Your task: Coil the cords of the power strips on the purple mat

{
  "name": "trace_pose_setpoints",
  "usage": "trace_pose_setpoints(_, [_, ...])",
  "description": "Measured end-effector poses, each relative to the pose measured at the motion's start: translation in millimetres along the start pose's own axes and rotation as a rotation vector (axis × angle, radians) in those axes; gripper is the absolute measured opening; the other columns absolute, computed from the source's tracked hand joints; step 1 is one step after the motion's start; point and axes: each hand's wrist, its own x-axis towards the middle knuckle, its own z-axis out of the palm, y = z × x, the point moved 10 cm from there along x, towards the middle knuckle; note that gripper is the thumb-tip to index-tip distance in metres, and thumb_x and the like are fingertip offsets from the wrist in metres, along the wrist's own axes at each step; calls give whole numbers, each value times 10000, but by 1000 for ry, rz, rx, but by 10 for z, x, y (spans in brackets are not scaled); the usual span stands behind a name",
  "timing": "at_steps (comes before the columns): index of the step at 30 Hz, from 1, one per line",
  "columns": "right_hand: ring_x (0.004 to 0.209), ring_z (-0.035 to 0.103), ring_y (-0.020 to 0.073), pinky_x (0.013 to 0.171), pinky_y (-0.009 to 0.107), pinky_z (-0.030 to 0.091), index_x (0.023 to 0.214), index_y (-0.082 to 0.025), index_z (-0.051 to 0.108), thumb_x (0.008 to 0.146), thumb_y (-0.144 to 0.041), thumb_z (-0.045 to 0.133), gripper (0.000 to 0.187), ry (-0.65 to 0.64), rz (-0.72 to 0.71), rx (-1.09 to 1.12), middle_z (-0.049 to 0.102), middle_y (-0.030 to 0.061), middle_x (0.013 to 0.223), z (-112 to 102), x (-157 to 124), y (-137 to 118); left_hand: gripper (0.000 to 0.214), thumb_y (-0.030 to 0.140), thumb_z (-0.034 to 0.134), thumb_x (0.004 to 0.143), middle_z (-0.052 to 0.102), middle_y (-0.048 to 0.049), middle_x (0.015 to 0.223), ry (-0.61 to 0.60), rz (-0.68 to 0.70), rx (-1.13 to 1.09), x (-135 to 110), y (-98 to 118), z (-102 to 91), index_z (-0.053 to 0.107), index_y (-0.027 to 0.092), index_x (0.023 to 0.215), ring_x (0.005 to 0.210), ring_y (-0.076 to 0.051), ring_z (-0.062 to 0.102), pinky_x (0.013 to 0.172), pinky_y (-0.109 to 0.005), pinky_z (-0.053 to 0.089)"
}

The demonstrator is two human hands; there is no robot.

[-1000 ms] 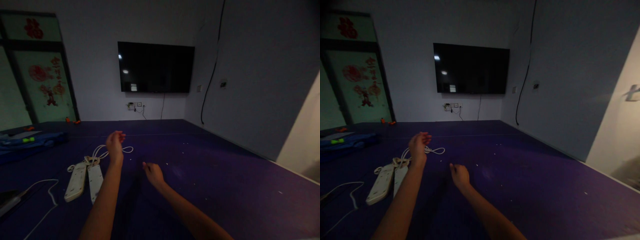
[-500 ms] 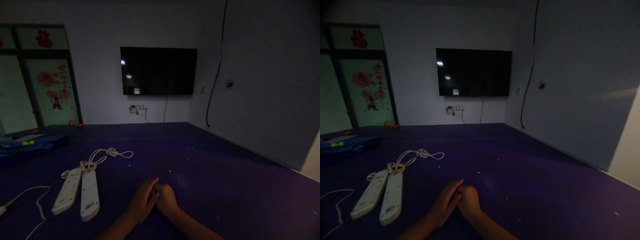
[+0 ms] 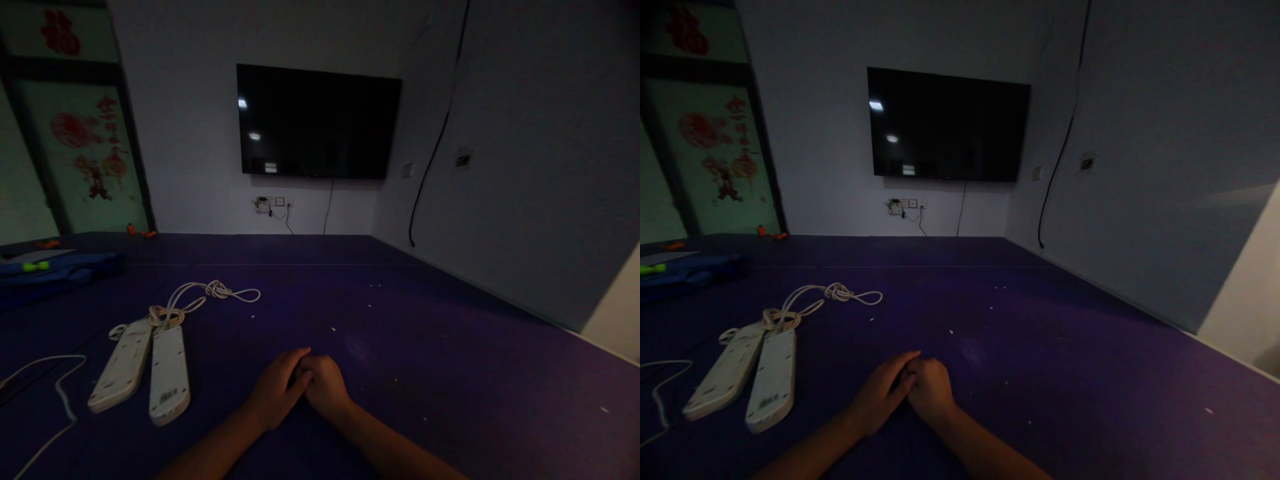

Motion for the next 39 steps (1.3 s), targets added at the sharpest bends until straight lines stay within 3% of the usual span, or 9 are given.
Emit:
trace_pose_setpoints(20, [499, 509, 105, 486, 209, 275, 597, -162, 601, 643, -149, 449, 159, -27, 5, -25, 625, 24, 579, 27, -7, 18, 448, 391, 422, 870, 585, -73, 1240, -22, -11, 4, 6, -11, 27, 467, 222, 1283, 1125, -209, 537, 973, -362, 413])
trace_pose_setpoints(39, [567, 578, 129, 497, 213, 293, 648, -157, 638, 642, -135, 454, 185, -84, 17, -65, 673, 49, 657, 72, 5, 26, 441, 371, 416, 874, 576, -89, 1247, -42, -23, 1, 1, -39, 51, 474, 193, 1273, 1137, -210, 525, 979, -359, 396])
